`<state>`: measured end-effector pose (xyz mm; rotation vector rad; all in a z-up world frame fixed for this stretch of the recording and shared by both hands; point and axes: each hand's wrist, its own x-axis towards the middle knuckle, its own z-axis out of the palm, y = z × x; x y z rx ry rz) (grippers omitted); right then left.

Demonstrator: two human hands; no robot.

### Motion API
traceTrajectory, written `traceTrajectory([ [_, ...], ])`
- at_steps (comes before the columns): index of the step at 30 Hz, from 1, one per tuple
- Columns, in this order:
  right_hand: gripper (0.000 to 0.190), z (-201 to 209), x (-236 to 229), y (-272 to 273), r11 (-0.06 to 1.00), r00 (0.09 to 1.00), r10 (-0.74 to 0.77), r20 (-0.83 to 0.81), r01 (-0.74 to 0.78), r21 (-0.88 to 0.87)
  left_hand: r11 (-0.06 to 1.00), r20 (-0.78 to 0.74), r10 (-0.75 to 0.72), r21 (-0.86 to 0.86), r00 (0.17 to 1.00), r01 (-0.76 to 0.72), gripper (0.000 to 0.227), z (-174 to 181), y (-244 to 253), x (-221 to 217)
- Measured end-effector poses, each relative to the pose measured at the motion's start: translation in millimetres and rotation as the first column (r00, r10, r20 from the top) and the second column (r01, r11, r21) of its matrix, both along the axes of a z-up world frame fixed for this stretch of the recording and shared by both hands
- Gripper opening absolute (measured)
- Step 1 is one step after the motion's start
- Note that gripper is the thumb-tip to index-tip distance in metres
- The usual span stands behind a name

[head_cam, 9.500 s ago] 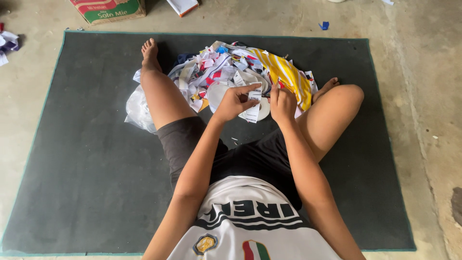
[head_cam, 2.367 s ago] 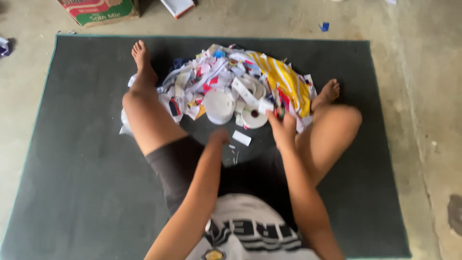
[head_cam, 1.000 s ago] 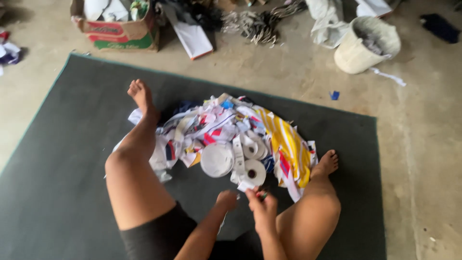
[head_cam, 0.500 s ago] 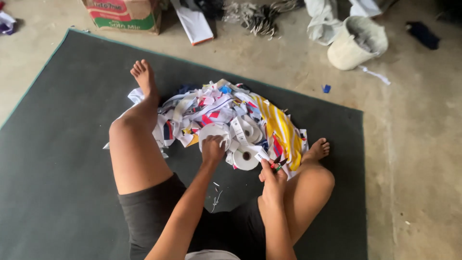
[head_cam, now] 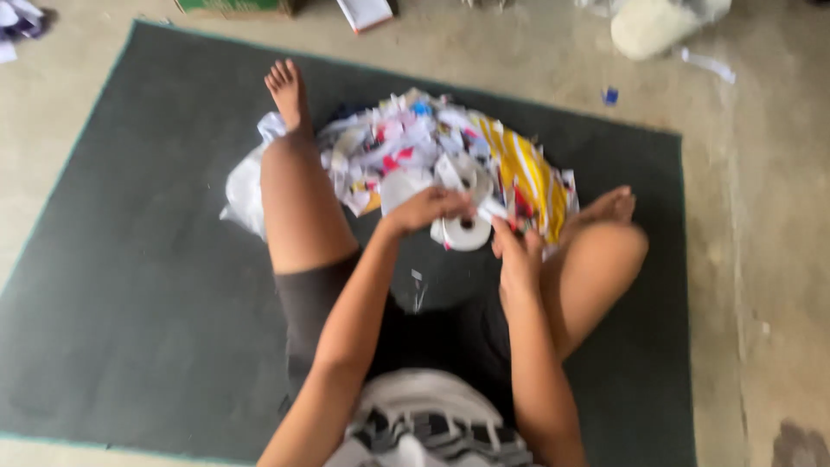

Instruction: Sorting through fabric scraps and trimming garment labels using scissors

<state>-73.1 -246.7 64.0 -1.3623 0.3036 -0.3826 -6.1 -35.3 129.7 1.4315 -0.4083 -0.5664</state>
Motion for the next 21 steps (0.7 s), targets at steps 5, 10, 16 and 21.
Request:
traceTrajectory([
  [5, 0.017, 4.2, 3.7, 3.9, 0.985, 0.983, 0.166, 0.073, -0.162, -0.056, 0.985, -0.084, -0.012, -0.174, 0.996, -0.003, 0.040, 14.1, -6.1, -24.1],
  [10, 0.020, -0.9, 5.6, 1.1, 0.982, 0.971, 0.186, 0.147, -0.178, -0.065, 0.961, -0.106, 0.136, -0.227, 0.985, -0.157, 0.037, -5.8, -17.1, -16.1],
  [16, 0.016, 22.2, 1.1, 6.9, 0.972, 0.972, 0.230, 0.041, -0.232, 0.042, 0.882, -0.188, 0.111, -0.433, 0.976, -0.184, 0.053, -55.4, -32.9, 8.1],
  [21, 0.016, 6.0, 3.1, 6.1, 0.953, 0.956, 0.292, 0.023, -0.293, 0.073, 0.884, -0.097, 0.140, -0.437, 0.985, -0.168, 0.038, 10.0, -26.8, -18.9],
])
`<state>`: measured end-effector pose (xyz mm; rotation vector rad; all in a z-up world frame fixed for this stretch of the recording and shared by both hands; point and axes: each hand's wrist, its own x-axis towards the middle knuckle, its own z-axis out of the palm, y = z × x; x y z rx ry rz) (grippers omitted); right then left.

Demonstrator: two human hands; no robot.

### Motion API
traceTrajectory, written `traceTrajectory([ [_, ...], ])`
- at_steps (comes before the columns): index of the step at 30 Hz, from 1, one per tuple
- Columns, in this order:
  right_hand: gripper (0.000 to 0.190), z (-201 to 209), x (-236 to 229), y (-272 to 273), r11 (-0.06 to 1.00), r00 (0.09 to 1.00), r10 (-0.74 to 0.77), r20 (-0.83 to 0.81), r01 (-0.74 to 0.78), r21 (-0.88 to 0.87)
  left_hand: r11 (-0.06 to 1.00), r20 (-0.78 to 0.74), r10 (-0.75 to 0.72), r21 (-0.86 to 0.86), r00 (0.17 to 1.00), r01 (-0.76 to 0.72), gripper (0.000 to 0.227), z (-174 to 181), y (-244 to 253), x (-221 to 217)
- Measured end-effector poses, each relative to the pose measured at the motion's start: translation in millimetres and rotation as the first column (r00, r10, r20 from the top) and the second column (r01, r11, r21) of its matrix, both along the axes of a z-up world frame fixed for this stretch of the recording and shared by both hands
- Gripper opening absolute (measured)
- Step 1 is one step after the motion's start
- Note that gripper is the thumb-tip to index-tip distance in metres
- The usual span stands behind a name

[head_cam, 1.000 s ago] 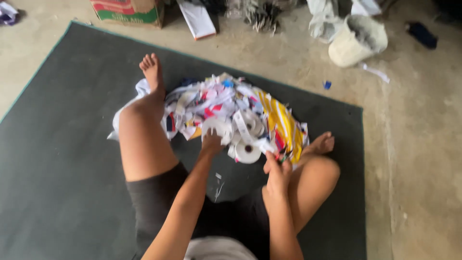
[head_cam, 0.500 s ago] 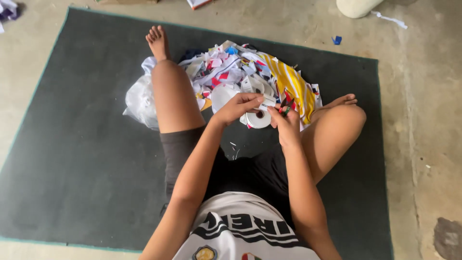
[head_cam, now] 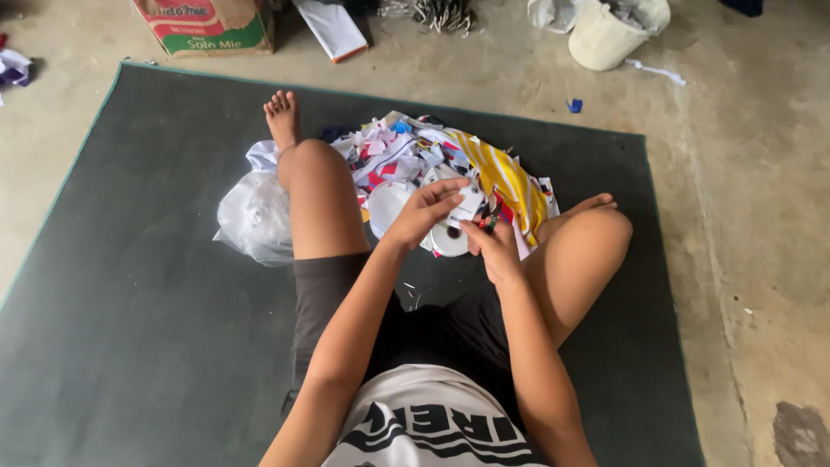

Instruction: Sorting through fabric scraps and trimming garment labels using scissors

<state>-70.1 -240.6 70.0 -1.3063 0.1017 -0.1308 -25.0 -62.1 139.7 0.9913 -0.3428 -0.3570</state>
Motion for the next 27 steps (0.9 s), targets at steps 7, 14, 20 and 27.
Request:
traceTrajectory([
  [7, 0.015, 16.0, -13.7, 3.7, 0.987, 0.986, 0.161, 0.040, -0.159, -0.031, 0.989, 0.053, 0.119, -0.097, 0.991, -0.114, 0.047, -4.4, 1.0, -0.4],
  [14, 0.014, 24.8, -15.1, 1.3, 0.947, 0.951, 0.287, 0.118, -0.263, -0.187, 0.978, 0.085, 0.177, -0.129, 0.981, -0.165, 0.054, -9.6, 12.6, 6.1],
  [20, 0.021, 113.1, -24.9, 10.7, 0.907, 0.953, 0.282, 0.109, -0.228, -0.353, 0.974, 0.165, 0.226, -0.046, 0.960, -0.222, 0.058, 2.4, 24.6, 4.6],
  [27, 0.023, 107.8, 21.1, -47.9, 0.707, 0.974, 0.168, 0.152, -0.012, -0.707, 0.987, 0.240, 0.146, 0.034, 0.960, -0.159, 0.062, 21.1, 28.6, -6.6],
])
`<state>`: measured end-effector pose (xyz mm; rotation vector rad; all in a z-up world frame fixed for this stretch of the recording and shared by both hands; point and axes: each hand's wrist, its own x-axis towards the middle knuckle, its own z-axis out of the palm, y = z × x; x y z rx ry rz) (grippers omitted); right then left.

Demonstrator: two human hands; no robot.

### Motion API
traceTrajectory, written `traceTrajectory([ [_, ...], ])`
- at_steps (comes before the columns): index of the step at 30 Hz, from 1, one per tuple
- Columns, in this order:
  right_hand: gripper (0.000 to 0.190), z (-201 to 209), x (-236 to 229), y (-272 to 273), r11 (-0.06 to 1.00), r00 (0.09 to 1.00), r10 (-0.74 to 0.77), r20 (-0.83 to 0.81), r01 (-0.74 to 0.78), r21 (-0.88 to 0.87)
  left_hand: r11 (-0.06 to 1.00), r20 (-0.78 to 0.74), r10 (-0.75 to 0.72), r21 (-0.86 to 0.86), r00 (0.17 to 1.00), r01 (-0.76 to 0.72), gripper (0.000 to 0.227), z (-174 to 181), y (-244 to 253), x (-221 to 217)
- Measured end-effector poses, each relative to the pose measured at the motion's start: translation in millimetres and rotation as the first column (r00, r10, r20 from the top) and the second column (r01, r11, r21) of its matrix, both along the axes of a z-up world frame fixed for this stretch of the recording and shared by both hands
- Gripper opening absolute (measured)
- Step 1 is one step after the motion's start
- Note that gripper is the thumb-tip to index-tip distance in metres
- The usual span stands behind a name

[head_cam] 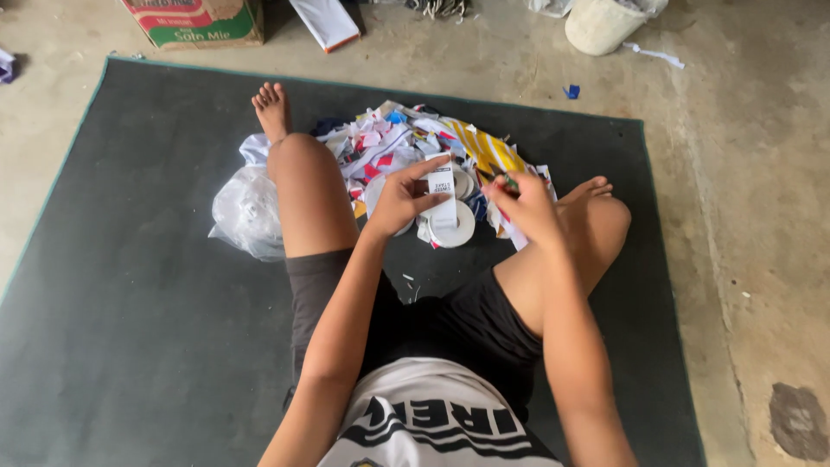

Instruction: Sorting through fabric scraps and trimming garment labels using scissors

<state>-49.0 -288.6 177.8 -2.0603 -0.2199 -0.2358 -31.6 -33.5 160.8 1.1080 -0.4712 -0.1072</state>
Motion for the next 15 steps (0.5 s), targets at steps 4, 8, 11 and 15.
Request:
traceTrajectory([
  [4, 0.023, -41.3, 19.7, -22.8, 0.941, 0.984, -0.140, 0.113, 0.168, -0.293, 0.998, -0.009, 0.030, 0.062, 1.000, -0.029, 0.050, 3.3, 0.9, -2.4],
  [8, 0.024, -61.8, 24.6, -13.6, 0.753, 0.956, -0.234, 0.179, 0.294, -0.588, 0.991, -0.007, 0.052, 0.128, 0.999, -0.051, 0.048, 4.0, -0.5, -2.5],
  [11, 0.018, -61.6, 9.1, 6.6, 0.739, 0.934, -0.248, 0.258, 0.355, -0.572, 0.987, -0.010, 0.023, 0.160, 1.000, -0.021, 0.048, 5.3, -3.2, -6.8],
  [15, 0.016, -67.8, 7.3, 18.1, 0.714, 0.863, -0.172, 0.474, 0.441, -0.544, 0.978, 0.025, -0.011, 0.209, 1.000, 0.006, 0.050, -5.3, -8.4, -1.4],
])
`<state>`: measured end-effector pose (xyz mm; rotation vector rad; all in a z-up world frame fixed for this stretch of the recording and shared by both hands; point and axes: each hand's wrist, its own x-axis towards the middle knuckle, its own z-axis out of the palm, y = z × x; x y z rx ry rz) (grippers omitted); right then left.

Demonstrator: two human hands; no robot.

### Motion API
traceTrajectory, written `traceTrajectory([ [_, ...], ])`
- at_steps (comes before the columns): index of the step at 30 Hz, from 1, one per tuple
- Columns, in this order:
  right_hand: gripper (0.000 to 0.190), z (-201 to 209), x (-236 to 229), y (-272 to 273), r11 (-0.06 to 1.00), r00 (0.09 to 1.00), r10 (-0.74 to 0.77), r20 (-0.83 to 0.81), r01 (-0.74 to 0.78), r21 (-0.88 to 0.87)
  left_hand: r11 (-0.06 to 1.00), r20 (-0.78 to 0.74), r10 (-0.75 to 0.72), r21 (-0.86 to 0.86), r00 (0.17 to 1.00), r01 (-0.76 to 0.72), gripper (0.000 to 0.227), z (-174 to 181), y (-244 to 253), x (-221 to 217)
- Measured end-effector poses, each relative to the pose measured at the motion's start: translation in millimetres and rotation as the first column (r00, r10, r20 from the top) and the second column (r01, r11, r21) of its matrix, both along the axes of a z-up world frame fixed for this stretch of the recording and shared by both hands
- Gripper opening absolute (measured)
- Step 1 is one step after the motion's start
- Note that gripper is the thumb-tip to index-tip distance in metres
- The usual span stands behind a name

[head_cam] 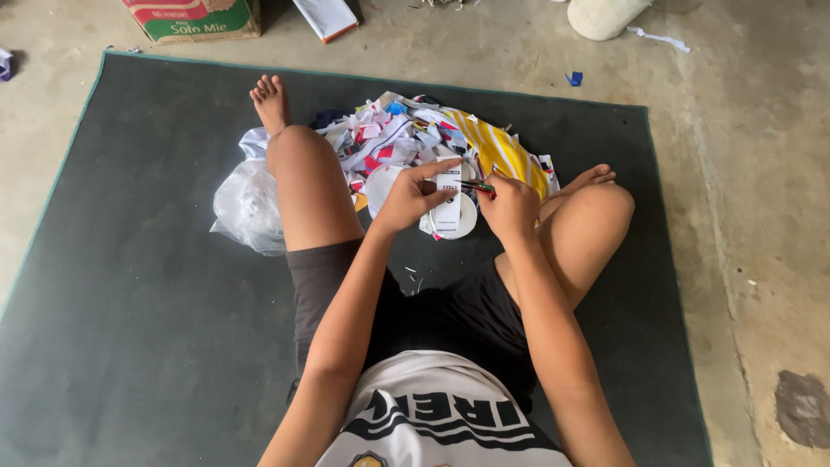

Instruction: Sorting through fabric scraps and trimming garment labels using scissors

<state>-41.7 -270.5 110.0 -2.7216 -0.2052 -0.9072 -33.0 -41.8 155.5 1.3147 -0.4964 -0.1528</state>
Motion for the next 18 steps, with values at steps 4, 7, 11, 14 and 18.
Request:
traceTrajectory([
  [4, 0.018, 5.2, -6.2, 0.8, 0.999, 0.999, -0.017, 0.052, 0.019, -0.046, 1.000, -0.009, -0.014, 0.017, 1.000, 0.014, 0.048, -23.9, -4.4, 7.2],
  [7, 0.020, 5.9, -4.5, 0.9, 0.999, 0.997, 0.004, 0.076, 0.000, -0.051, 0.999, -0.014, -0.030, 0.018, 0.999, 0.030, 0.050, -17.0, -4.1, 4.6],
  [11, 0.018, 7.6, -4.9, 3.8, 0.997, 0.991, 0.061, 0.116, -0.055, -0.059, 0.998, -0.003, -0.042, 0.038, 0.999, 0.042, 0.050, -43.7, -7.1, 16.7],
  [14, 0.018, 9.4, -8.1, 6.0, 0.995, 0.991, 0.064, 0.118, -0.055, -0.077, 0.998, -0.004, -0.046, 0.037, 0.999, 0.046, 0.049, -33.8, -6.3, 10.5],
  [18, 0.017, 12.2, -5.5, 8.8, 0.994, 0.990, 0.070, 0.125, -0.059, -0.096, 0.999, -0.020, -0.036, 0.033, 0.999, 0.036, 0.050, -17.3, -2.9, 4.1],
])
